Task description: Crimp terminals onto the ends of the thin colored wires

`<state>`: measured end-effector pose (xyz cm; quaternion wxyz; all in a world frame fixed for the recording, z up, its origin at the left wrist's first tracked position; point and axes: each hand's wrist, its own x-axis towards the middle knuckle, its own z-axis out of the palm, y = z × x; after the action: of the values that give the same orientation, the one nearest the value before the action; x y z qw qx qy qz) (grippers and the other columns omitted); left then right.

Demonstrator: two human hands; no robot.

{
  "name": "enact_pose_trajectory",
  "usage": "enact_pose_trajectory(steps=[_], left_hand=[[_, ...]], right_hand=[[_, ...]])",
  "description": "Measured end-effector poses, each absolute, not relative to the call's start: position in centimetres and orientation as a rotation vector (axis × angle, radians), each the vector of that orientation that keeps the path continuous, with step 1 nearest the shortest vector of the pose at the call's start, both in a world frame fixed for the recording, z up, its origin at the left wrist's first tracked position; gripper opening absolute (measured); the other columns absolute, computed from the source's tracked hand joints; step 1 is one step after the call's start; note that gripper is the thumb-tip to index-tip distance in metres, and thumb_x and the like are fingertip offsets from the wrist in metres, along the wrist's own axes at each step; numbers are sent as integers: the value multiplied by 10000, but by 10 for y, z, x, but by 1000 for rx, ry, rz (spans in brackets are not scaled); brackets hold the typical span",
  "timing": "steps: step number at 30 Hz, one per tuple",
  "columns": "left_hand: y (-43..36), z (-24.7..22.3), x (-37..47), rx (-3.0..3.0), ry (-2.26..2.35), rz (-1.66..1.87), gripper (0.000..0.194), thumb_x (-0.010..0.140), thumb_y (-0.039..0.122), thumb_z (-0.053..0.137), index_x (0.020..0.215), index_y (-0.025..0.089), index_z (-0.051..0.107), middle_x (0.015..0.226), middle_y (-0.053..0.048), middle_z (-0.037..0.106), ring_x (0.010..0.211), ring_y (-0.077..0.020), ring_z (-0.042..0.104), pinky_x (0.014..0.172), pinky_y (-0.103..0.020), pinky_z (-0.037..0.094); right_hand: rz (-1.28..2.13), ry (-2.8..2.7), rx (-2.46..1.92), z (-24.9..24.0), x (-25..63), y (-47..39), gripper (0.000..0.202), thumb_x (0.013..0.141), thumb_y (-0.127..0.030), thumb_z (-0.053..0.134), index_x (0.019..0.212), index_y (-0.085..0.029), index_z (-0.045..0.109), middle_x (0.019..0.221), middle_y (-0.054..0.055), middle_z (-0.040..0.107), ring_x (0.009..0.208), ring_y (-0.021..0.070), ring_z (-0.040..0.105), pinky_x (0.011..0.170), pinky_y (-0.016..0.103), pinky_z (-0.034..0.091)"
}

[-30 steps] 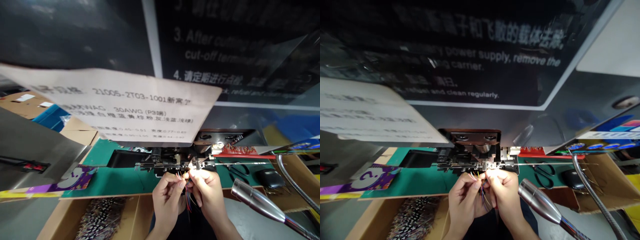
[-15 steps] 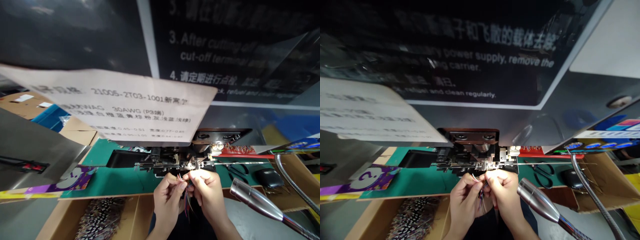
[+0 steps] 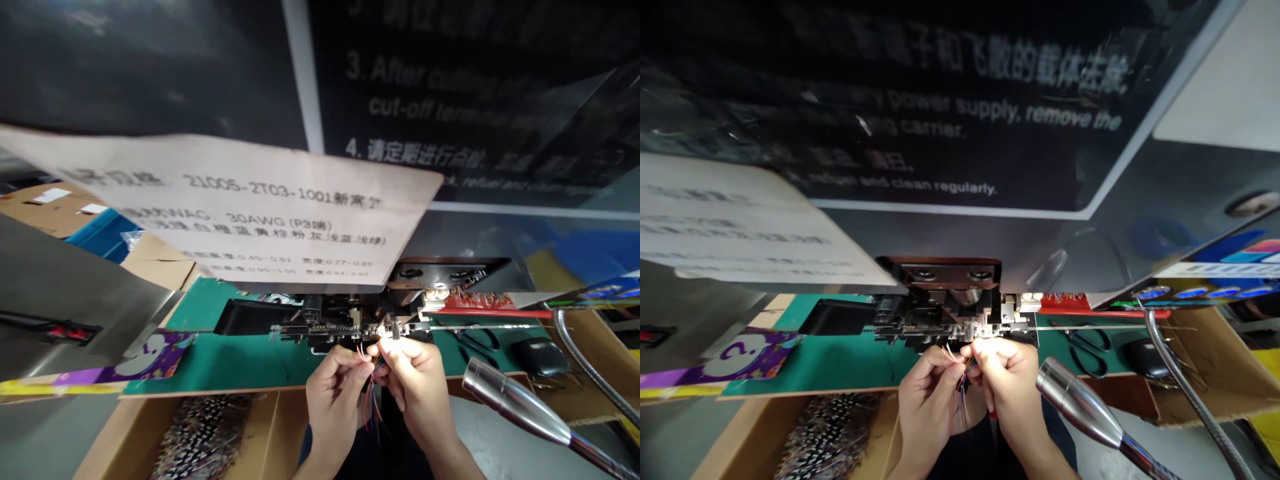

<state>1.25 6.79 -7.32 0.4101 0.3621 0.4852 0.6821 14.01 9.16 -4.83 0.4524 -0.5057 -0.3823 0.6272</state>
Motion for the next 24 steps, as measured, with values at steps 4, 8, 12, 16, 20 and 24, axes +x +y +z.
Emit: enact_pose_trajectory(steps=[4,8,12,16,20,24], left_hand=[[67,-74,11,931,1228,1723,168,938,206,876,794,213,792,757,11,807,663,-143,783,646,-165,626],[65,-74,11,924,1243,1715,208,935,248,898,770,205,781,743,-3,797,644,-154,766,624,-183,626],[64,-70,13,805,1120,1683,276,958,340,915,774,203,761,707,-4,799,539,-144,714,548,-200,617],[62,-66,16,730,1000,1618,269,971,360,914,820,207,751,685,13,789,434,-134,670,475,-231,621],[62,-68,17,710,955,1602,328,972,370,909,789,208,691,660,26,757,397,-140,657,447,-252,611],[64,-72,17,714,993,1610,376,971,375,896,746,212,643,608,33,704,429,-162,684,438,-233,569]], right_hand=[[1514,-960,-1258,-49,140,92,528,990,-670,839,867,-160,896,423,-65,481,355,75,368,423,226,373],[1420,-980,-1293,-41,137,86,452,979,-616,857,906,-172,899,479,-34,588,365,77,376,419,229,360],[1328,-983,-1263,-34,134,78,370,966,-522,895,822,-193,808,535,-27,628,422,96,441,455,230,390],[1188,-1091,-1229,-31,133,79,320,975,-435,890,766,-206,809,539,-25,620,462,145,572,528,274,518],[1173,-1167,-1262,-26,133,83,255,1012,-426,839,922,-216,953,583,6,688,475,152,582,543,290,545],[1385,-1058,-1208,-24,133,83,385,1031,-550,821,923,-207,957,565,-8,620,456,118,506,473,249,452]])
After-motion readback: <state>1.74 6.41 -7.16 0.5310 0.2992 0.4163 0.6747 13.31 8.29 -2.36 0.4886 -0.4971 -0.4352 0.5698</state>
